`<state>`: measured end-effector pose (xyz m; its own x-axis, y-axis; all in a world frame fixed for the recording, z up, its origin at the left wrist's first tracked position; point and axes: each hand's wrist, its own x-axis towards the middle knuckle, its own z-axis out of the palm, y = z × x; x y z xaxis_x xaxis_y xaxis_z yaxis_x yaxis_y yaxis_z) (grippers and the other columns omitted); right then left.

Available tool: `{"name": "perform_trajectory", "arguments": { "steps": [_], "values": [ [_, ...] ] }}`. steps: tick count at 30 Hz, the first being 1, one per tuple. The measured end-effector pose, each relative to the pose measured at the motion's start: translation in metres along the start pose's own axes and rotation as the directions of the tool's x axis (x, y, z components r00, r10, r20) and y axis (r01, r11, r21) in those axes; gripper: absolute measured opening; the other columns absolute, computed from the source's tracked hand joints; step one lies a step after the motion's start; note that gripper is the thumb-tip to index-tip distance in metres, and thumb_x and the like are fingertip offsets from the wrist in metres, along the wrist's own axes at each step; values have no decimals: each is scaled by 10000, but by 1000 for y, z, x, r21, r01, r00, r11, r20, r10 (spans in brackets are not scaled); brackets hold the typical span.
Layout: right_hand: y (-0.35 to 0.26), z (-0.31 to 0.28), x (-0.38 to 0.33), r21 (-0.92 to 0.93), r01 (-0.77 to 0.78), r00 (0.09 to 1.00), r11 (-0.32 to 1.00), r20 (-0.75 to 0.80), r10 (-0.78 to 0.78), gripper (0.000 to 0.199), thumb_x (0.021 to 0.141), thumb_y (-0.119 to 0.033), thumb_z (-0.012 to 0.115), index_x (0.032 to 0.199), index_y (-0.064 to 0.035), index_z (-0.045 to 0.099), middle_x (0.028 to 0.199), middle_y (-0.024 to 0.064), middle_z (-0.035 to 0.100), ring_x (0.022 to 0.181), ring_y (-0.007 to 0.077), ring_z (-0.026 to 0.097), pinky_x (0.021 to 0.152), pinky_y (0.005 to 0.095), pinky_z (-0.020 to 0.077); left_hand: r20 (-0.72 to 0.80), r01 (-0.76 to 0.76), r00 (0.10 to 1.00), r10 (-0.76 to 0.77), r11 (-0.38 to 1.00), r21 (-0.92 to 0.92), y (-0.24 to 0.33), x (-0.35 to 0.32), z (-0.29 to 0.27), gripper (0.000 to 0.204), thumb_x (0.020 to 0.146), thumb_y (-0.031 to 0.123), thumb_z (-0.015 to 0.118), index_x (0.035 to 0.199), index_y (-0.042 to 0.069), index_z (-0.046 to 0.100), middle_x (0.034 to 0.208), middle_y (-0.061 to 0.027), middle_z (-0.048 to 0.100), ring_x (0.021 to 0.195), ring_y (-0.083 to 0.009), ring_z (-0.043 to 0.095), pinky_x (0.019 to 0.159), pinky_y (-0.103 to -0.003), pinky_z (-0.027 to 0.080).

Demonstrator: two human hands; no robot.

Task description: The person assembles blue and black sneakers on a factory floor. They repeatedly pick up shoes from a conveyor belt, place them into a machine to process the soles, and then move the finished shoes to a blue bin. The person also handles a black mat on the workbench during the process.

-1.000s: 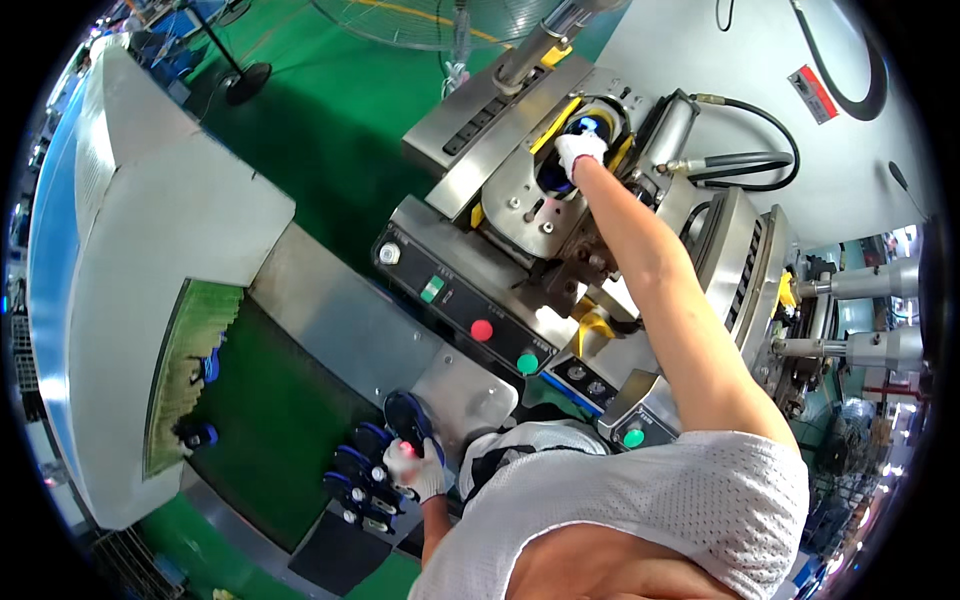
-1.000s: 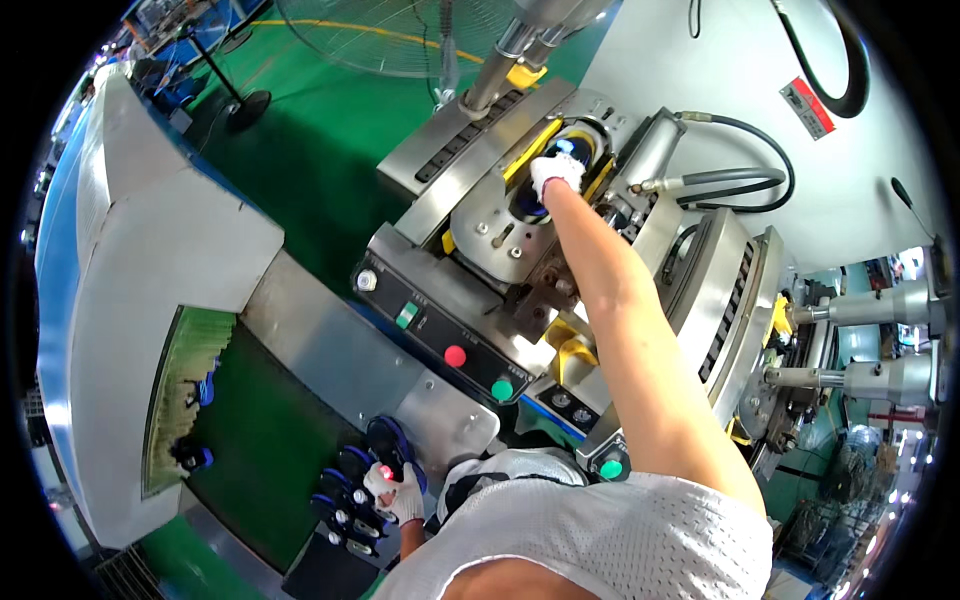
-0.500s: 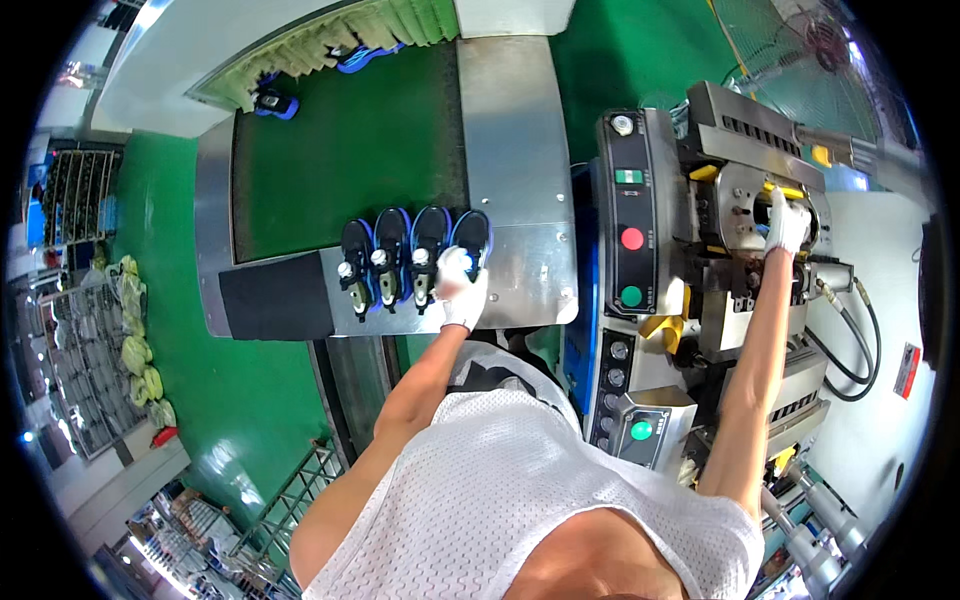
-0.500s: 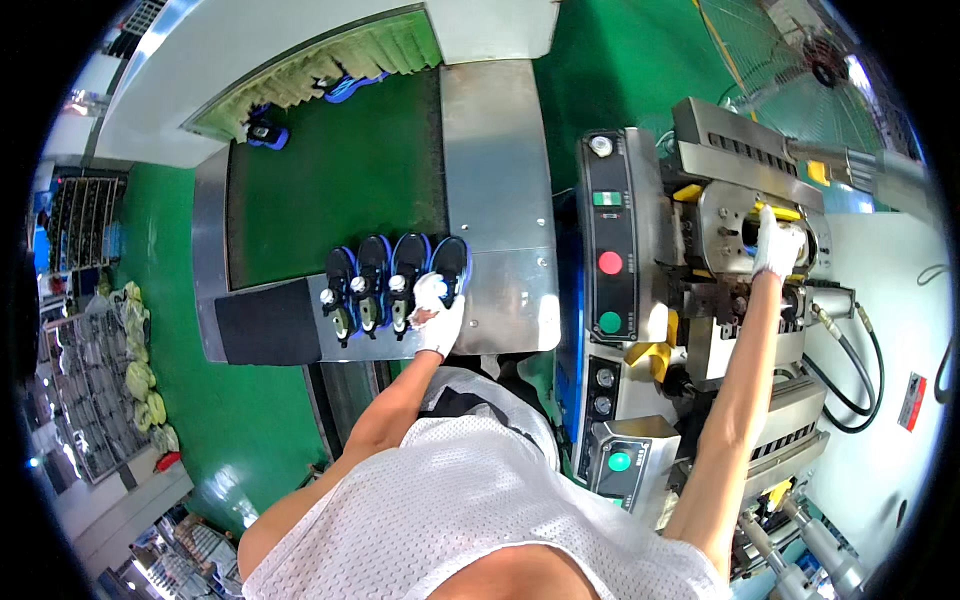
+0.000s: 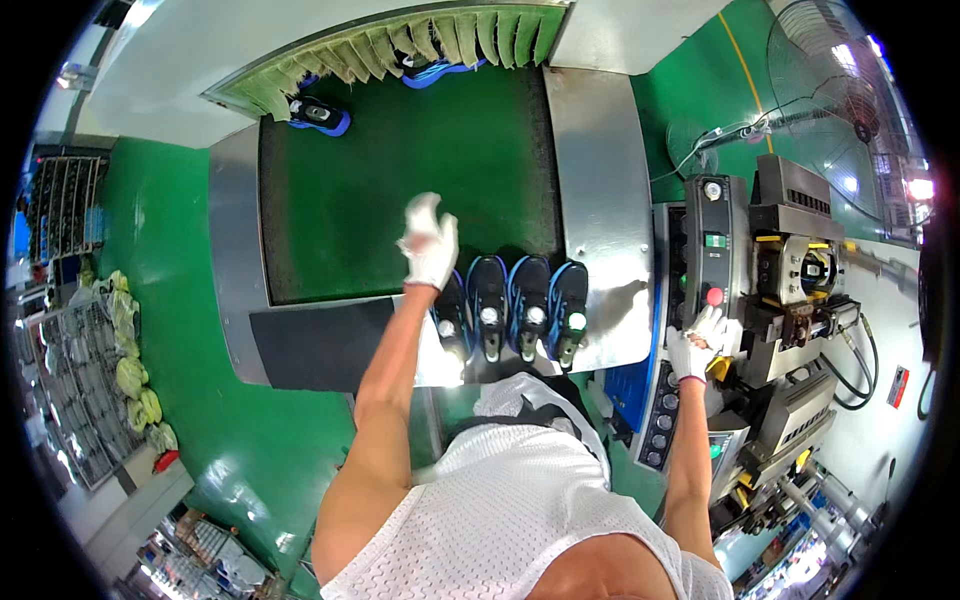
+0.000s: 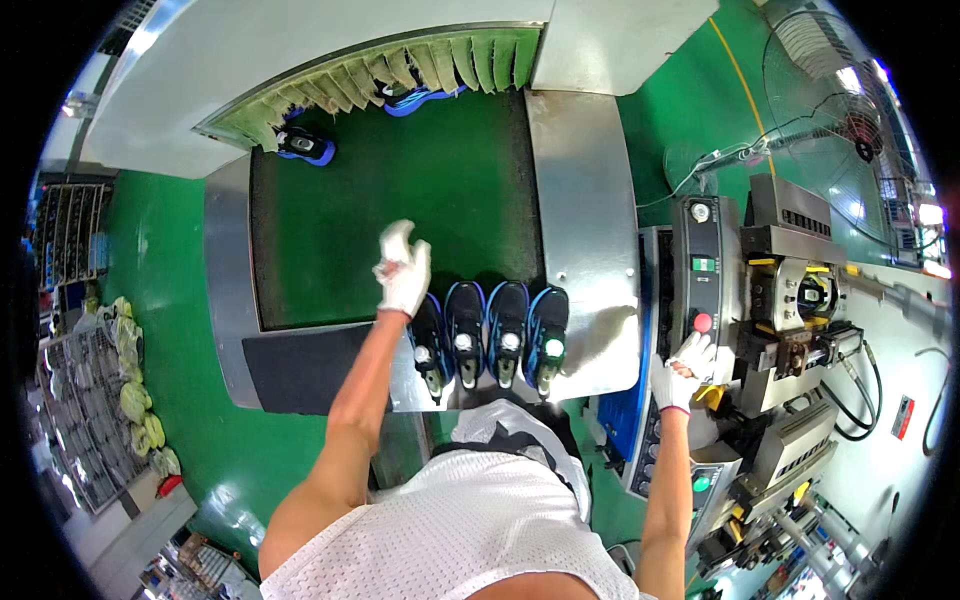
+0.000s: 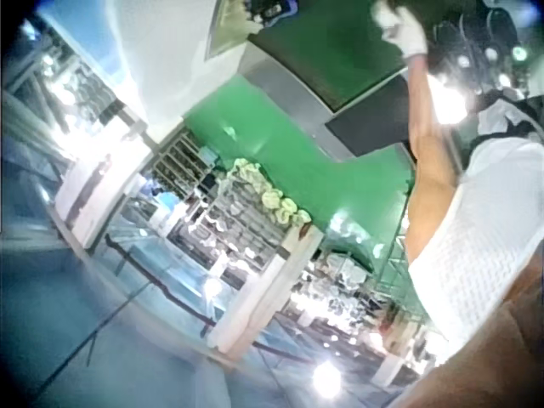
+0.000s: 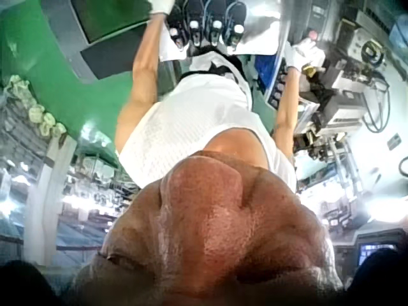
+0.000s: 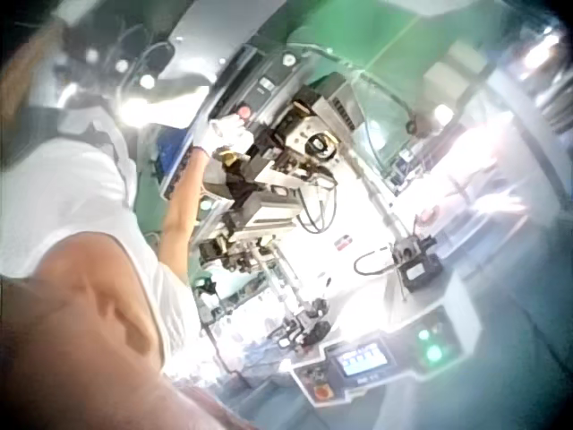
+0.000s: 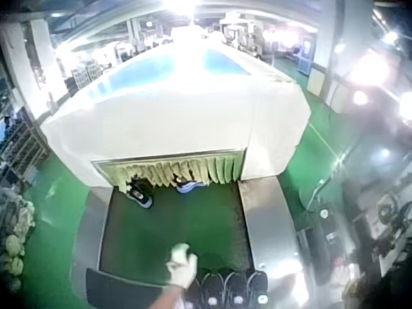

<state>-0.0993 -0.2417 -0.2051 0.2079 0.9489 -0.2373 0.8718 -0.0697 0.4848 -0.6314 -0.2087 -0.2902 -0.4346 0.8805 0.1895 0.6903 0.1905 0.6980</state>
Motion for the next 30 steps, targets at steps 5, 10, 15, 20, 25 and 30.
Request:
{"name": "perform_trajectory", "arguments": {
  "steps": [5,10,15,20,25,30],
  "values": [
    [-86,-47,-34,663,-180,939,727,336,-73,900,885,-543,726,1520,18,419,1388,286,564,1309,441,525,1102,498,413,-117,17,993,8,975,219,-126,117,-44,544,929,171,659,1404,-19,474,1400,-256,508,1360,-426,435,1140,-497,376],
    [-184,-30,-62,805,-197,915,560,356,-190,867,870,-434,752,1495,60,411,1458,315,492,1365,412,482,1161,437,354,-212,-8,972,99,921,390,-212,239,-77,677,904,235,711,1473,-6,436,1426,-262,514,1343,-431,466,1117,-505,398],
    [-239,-73,-16,760,314,939,569,-160,-304,767,856,-350,757,1456,28,465,1477,274,486,1369,436,472,1154,480,367,32,177,979,-199,926,333,-251,304,-85,646,1004,441,547,1523,77,423,1435,-262,552,1339,-434,511,1107,-491,398],
    [-332,-76,21,760,377,880,529,-115,-462,620,907,-455,627,1325,3,609,1373,214,595,1344,434,465,1152,523,340,-62,29,998,0,886,464,-265,297,-67,479,1031,380,532,1400,75,536,1360,-243,570,1244,-442,532,1057,-487,425],
    [-347,-69,-9,601,467,816,648,-11,-578,671,906,-581,523,1269,-32,650,1214,146,675,1260,379,501,1135,555,272,6,-68,997,74,877,476,-247,254,-72,370,1024,322,586,1260,41,628,1204,-239,629,1124,-412,590,961,-488,473],
    [-325,-52,-31,768,393,864,506,-120,-489,747,914,-521,605,1433,4,489,1431,193,520,1371,401,428,1176,527,286,74,-115,993,92,897,428,-204,183,-54,329,1010,293,631,1235,53,635,1167,-184,622,1050,-368,634,890,-455,523]
  ]
}}
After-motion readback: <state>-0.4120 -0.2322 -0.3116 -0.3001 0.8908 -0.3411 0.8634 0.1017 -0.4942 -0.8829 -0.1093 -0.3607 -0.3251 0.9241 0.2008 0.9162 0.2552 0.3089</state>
